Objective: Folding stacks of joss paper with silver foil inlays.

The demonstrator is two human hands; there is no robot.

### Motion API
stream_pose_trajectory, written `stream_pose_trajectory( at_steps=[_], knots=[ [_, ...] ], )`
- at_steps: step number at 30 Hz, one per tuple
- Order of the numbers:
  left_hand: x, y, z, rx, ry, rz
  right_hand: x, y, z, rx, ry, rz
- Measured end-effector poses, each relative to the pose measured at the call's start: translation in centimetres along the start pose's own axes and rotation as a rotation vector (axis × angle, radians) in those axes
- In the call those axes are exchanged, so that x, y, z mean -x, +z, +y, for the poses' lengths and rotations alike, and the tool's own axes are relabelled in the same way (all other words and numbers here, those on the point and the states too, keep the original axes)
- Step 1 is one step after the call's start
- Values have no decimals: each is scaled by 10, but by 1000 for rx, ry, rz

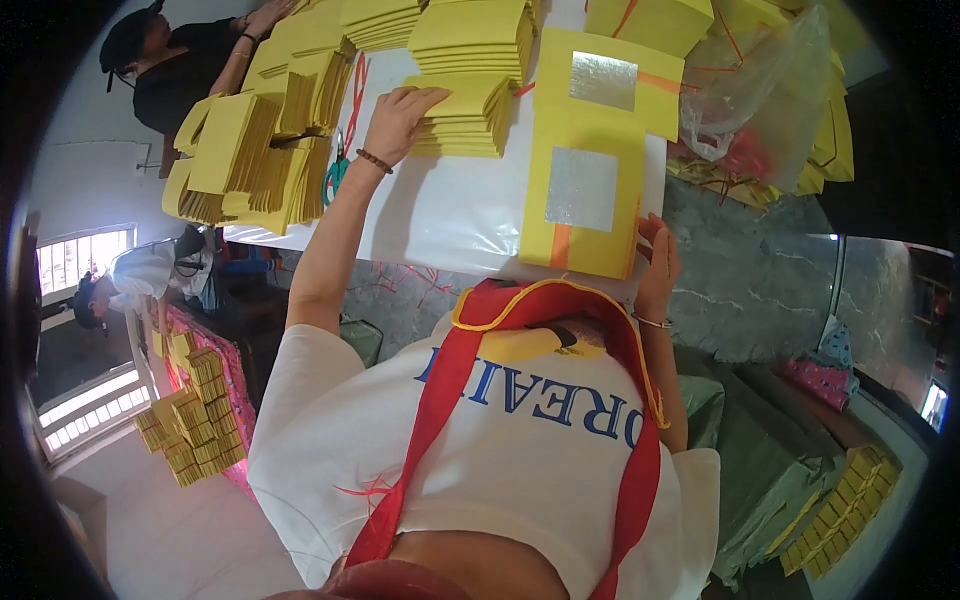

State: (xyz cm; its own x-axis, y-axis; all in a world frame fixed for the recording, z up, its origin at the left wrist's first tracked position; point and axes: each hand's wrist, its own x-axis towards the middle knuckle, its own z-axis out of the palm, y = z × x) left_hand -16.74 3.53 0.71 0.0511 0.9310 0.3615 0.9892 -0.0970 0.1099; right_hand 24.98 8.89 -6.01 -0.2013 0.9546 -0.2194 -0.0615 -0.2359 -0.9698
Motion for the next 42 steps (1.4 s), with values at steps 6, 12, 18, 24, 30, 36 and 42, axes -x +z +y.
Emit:
stream_pose_trajectory(
  at_steps=[6,12,18,24,30,36,42],
  knots=[
    [-7,-3,0,-148,-4,-44,3,-1,2,-8,22,14],
    [11,16,0,-58,-99,-256,0,-1,8,-79,35,21],
    [16,19,3,-44,-97,-258,0,-1,13,-163,30,14],
    [10,12,-1,-108,-57,-281,9,0,23,-201,-108,-88],
    [10,2,0,-114,-73,-278,13,-6,23,13,-164,-173],
    [-1,-18,58,-64,57,-1,7,-10,31,107,-203,-149],
    [39,25,163,375,209,-148,7,-4,24,69,-204,-177]
  ],
)
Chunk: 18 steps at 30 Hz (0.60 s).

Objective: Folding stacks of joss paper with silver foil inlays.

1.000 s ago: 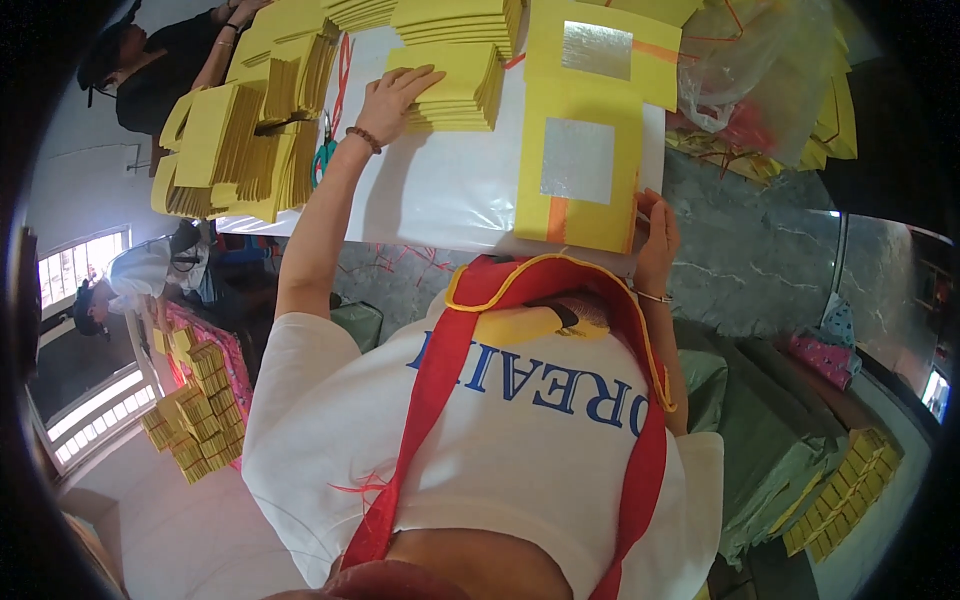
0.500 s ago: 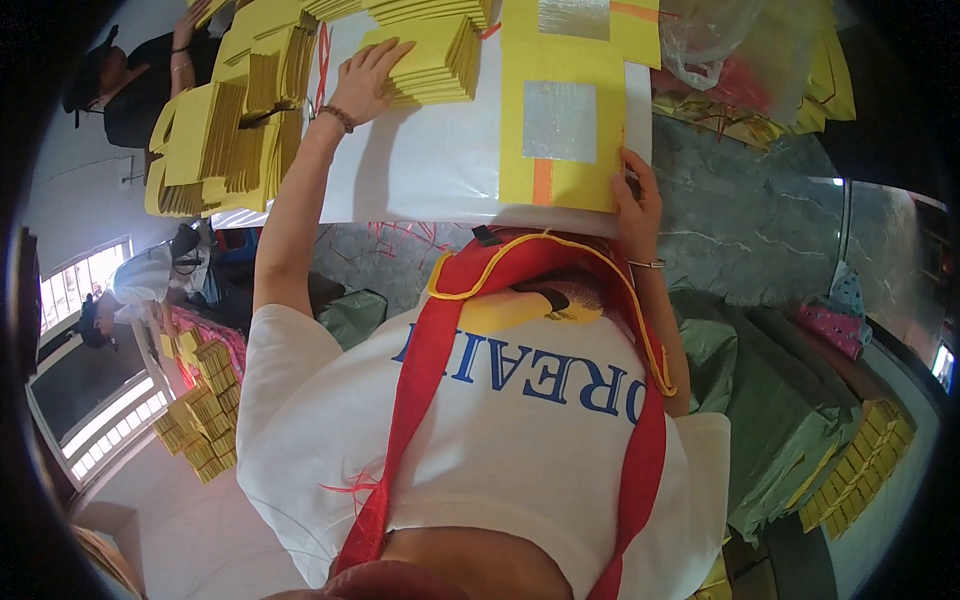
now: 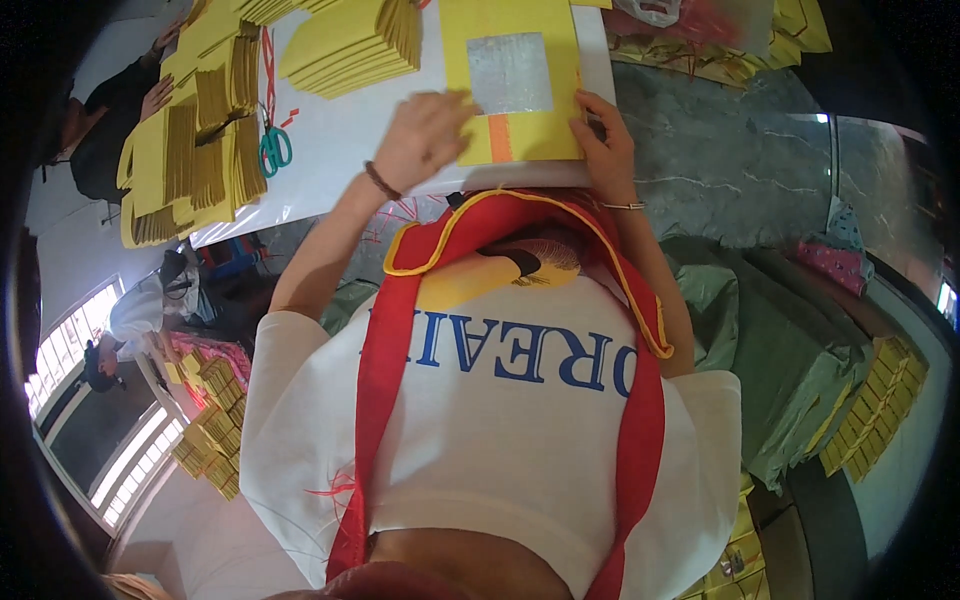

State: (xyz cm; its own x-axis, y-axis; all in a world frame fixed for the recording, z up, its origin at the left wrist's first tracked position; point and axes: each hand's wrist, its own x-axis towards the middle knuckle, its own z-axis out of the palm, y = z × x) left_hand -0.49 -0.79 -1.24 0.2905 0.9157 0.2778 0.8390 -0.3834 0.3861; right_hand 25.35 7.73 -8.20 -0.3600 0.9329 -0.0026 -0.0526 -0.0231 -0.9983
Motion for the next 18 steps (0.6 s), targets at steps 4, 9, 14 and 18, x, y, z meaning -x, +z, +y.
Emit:
stream_pose_trajectory(
  at_steps=[4,9,14,18],
  knots=[
    [5,16,20,-73,29,-38,0,-2,5,-2,-45,-2],
    [2,12,23,-55,75,-74,0,-2,-1,32,-76,-1],
    [-1,13,15,264,46,-46,-1,-4,0,-40,-37,12],
    [-8,10,15,184,7,-111,0,-2,-9,-9,-13,14]
  ],
)
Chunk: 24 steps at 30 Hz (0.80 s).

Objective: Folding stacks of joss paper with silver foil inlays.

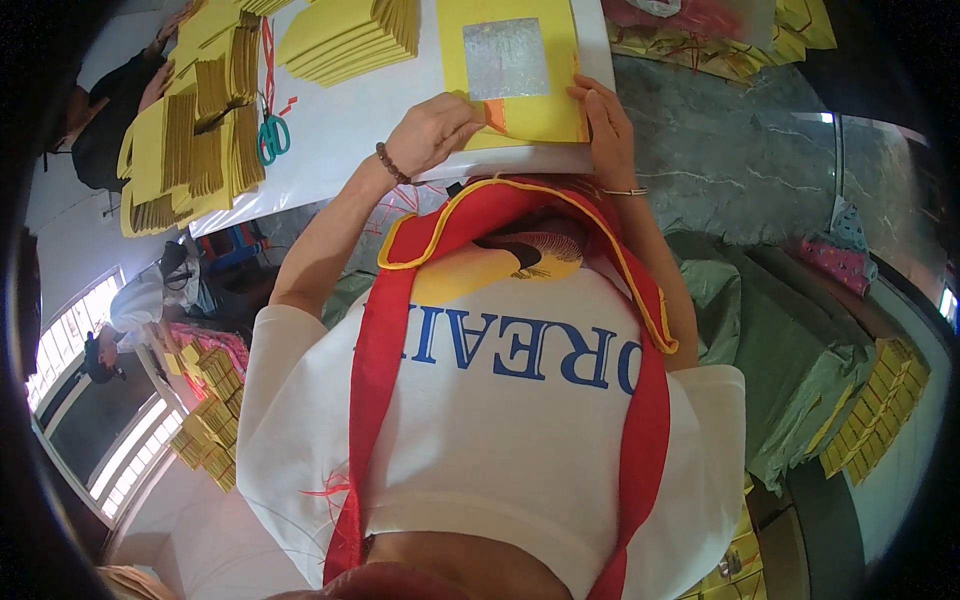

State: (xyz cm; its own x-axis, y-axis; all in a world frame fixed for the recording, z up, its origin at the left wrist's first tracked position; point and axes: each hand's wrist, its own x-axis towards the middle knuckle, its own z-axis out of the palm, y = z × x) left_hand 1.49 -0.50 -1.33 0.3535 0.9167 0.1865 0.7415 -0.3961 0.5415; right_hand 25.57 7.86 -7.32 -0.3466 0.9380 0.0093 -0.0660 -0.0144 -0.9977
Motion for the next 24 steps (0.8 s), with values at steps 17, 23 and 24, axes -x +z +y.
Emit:
stream_pose_trajectory(
  at_steps=[17,23,24],
  knots=[
    [9,11,16,-219,133,86,-1,0,0,-11,-35,-22],
    [4,5,9,-84,56,80,-1,1,-3,20,-22,-23],
    [2,3,9,-35,-14,49,-1,0,-4,12,-17,-22]
  ],
)
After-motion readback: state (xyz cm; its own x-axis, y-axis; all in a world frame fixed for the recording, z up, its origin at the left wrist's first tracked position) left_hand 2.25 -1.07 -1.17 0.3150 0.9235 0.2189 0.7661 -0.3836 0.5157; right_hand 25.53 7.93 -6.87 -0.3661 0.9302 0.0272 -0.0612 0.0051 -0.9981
